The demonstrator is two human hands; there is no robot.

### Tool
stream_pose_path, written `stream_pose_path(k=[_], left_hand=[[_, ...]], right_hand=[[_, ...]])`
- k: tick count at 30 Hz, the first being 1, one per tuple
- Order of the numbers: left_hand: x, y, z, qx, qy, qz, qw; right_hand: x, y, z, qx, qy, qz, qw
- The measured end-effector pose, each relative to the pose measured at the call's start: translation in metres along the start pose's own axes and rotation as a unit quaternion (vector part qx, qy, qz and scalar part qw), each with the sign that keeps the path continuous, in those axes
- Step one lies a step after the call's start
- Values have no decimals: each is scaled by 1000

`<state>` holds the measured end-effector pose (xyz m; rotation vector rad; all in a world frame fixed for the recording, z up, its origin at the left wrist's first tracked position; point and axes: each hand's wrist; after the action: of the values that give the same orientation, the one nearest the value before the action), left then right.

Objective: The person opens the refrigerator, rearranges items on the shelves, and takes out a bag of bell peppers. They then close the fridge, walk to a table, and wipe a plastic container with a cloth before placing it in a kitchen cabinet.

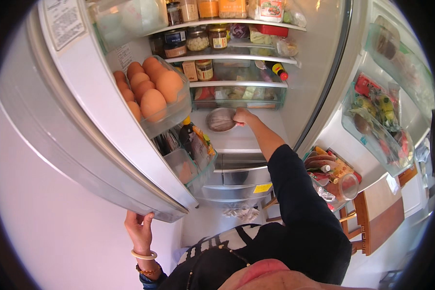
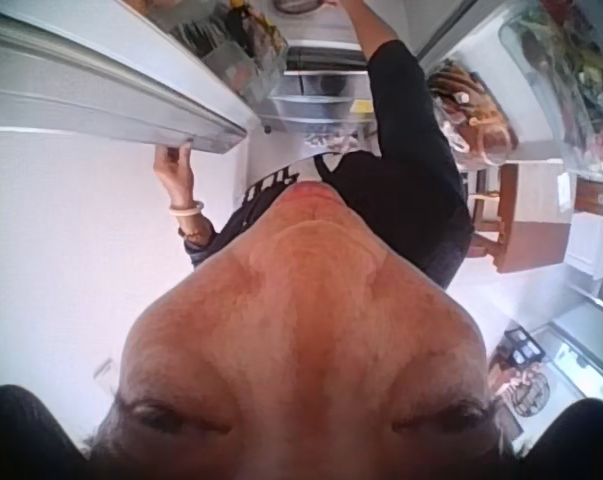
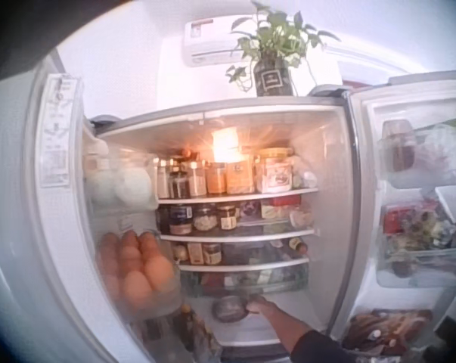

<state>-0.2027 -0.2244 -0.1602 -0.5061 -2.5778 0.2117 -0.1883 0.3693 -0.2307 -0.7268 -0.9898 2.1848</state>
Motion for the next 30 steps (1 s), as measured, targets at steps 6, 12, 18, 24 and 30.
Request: stream_pose_path(k=[6, 12, 18, 24, 30], left_hand=[[0, -1, 2, -26, -16, 23, 999], [1, 3, 1, -30, -8, 8, 999], [-1, 8, -6, -3, -15, 9, 1000], [-1, 15, -5, -35, -11, 18, 999], [0, 23, -8, -38, -13, 13, 999]], right_hand=[[-33, -113, 1, 81, -76, 13, 994], [-12, -166, 20, 232, -38, -147, 961], [28, -137, 48, 522, -40, -217, 824], [17, -109, 60, 435, -54, -303, 846], [22, -89, 71, 197, -139, -409, 880]])
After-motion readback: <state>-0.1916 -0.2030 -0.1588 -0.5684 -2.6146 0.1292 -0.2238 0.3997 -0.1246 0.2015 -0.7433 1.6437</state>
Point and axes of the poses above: each hand's wrist, its own x-axis towards the middle knuckle, its own y-axis out of the palm, z = x × y, and after that the axes turned 4 degrees about -z, right-handed
